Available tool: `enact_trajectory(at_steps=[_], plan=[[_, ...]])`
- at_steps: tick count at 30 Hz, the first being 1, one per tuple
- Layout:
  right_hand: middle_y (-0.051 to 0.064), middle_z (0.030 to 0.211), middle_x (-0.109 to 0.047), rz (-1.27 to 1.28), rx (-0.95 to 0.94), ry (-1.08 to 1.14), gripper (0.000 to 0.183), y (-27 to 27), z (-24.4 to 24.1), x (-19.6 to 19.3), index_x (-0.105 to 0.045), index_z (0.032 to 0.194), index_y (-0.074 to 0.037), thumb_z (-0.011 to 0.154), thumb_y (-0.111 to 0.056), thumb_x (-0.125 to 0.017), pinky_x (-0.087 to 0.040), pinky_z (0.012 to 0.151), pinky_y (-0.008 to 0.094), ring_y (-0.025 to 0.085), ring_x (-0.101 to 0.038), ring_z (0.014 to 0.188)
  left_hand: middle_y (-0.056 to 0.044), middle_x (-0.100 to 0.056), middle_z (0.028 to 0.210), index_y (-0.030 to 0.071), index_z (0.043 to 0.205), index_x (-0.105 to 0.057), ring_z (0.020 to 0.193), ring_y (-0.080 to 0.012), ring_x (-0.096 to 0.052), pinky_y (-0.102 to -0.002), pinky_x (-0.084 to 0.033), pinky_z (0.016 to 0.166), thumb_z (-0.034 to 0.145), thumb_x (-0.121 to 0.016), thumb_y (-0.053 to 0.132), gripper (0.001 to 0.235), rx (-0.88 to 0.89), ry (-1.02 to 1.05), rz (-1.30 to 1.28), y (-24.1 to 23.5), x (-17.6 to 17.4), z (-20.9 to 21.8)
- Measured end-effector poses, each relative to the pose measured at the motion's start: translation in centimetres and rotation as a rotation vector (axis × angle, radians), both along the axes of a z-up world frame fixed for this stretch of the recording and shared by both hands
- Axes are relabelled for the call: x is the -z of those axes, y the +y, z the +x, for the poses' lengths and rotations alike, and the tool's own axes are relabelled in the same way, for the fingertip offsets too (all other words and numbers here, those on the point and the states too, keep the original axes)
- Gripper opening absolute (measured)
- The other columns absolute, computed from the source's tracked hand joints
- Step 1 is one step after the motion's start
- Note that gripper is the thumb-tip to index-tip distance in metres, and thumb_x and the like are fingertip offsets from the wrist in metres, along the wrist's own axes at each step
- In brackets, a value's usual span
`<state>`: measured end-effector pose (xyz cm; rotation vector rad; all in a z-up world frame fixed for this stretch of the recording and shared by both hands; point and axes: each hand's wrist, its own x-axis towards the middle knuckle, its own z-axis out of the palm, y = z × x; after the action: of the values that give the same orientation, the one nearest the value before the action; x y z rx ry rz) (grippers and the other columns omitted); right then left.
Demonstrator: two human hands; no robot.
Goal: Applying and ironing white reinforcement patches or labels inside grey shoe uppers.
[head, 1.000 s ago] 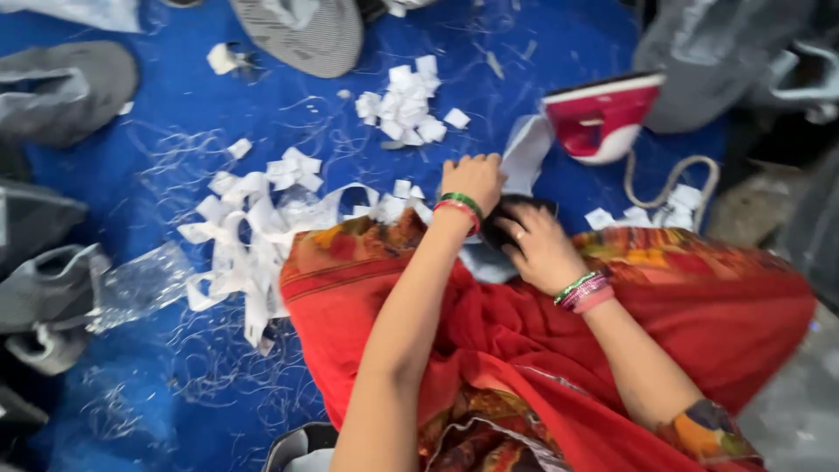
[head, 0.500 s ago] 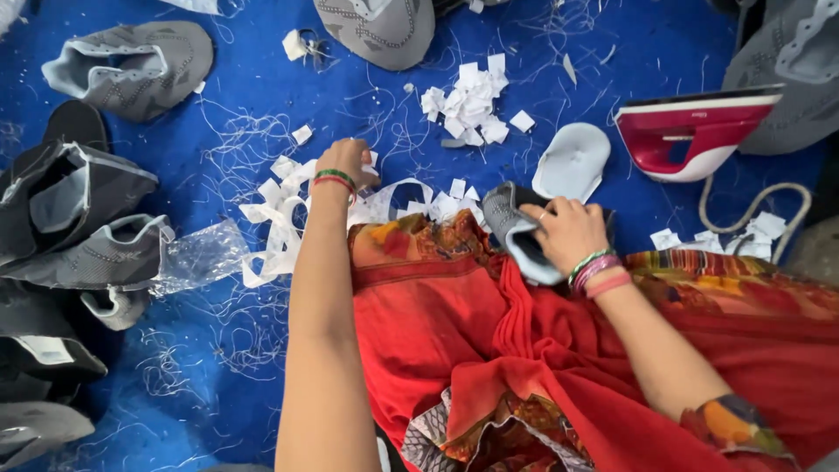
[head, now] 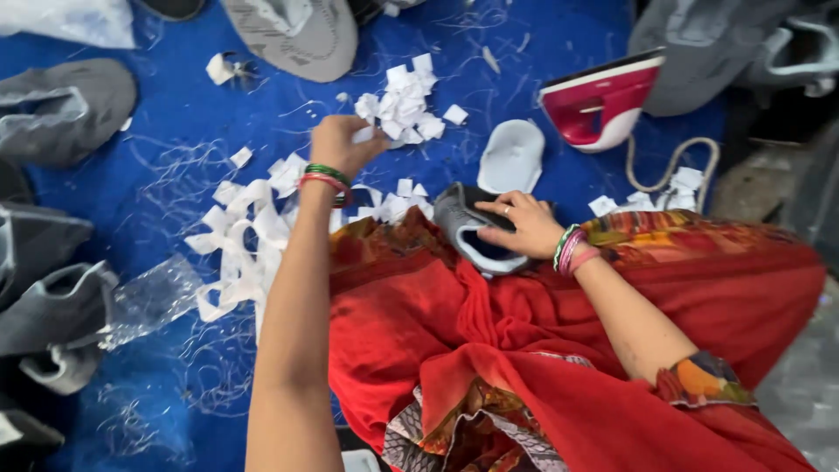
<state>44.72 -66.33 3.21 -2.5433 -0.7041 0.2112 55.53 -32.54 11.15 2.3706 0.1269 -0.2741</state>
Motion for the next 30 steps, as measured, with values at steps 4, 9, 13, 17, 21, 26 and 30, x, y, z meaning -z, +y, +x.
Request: enact_trajectory(at_steps=[4,9,13,17,21,26,30], plan=[[0.01,0.121,-0.071,0.281,0.131,0.396,0.035,-2.8,1.1,7.9,-0.074,0.129,-0.021,0.11,-0.042,-0.053,-0.053,0.098,0.04,0.032,-0.069,0.114,-0.01,-0.077,0.08,0.013,0.09,-0.082,0.071,-0.027,-0.076,-0.035,-0.059,0.068,0.082,-0.071,0.013,0.013,0.141,-0.145,-0.17,-9.6,5.0,2.4],[0.012,0.13,-0.059,0.179,0.261,0.167,0.046,-1.3,0.1,3.5,-0.064,0.126,-0.014,0.09,-0.04,-0.078,-0.053,0.102,0.039,0.034,-0.065,0.113,-0.022,-0.073,0.098,0.006,0.099,-0.079,0.093,-0.0399,-0.07,-0.045,-0.056,0.08,0.078,-0.063,0.0,0.027,0.176,-0.319,0.063,-20.3,9.6,0.9],[0.014,0.161,-0.033,-0.1,0.412,0.065,0.094,-1.1,1.1,0.5,-0.053,0.145,-0.013,0.066,-0.051,-0.087,-0.048,0.097,0.047,0.039,-0.055,0.12,-0.027,-0.069,0.11,-0.004,0.124,-0.065,0.1,-0.045,-0.065,-0.048,-0.054,0.084,0.077,-0.062,-0.001,0.047,0.127,-0.461,-0.086,-22.0,9.7,-2.3],[0.0,0.169,-0.022,-0.23,0.419,0.342,0.108,-0.8,1.9,-0.5,-0.045,0.15,-0.014,0.066,-0.072,-0.081,-0.043,0.101,0.049,0.032,-0.052,0.12,-0.019,-0.073,0.111,0.004,0.118,-0.07,0.105,-0.0357,-0.072,-0.042,-0.058,0.093,0.079,-0.052,-0.004,0.044,-0.042,-0.534,-0.197,-18.1,11.1,-2.3],[0.001,0.168,-0.024,-0.267,0.422,0.281,0.108,-1.0,2.0,-0.2,-0.046,0.152,-0.015,0.066,-0.075,-0.078,-0.044,0.102,0.047,0.03,-0.053,0.12,-0.016,-0.074,0.104,0.009,0.111,-0.075,0.097,-0.0354,-0.072,-0.043,-0.058,0.086,0.09,-0.065,0.006,0.024,-0.063,-0.347,-0.128,-19.3,9.7,-1.7],[0.0,0.17,-0.026,-0.291,0.402,0.216,0.104,-1.2,1.8,1.7,-0.047,0.152,-0.013,0.068,-0.064,-0.08,-0.045,0.1,0.046,0.027,-0.054,0.118,-0.017,-0.072,0.098,0.004,0.108,-0.072,0.092,-0.0399,-0.068,-0.048,-0.054,0.073,0.072,-0.078,0.016,0.039,-0.027,-0.333,0.092,-22.7,9.7,-2.1],[0.002,0.169,-0.026,-0.272,0.422,0.247,0.109,-0.8,2.2,-0.3,-0.045,0.153,-0.012,0.066,-0.067,-0.081,-0.045,0.101,0.045,0.029,-0.053,0.12,-0.013,-0.076,0.093,0.008,0.101,-0.078,0.087,-0.0339,-0.074,-0.042,-0.058,0.078,0.082,-0.069,0.009,0.021,-0.119,-0.272,-0.142,-22.5,11.9,-1.2]])
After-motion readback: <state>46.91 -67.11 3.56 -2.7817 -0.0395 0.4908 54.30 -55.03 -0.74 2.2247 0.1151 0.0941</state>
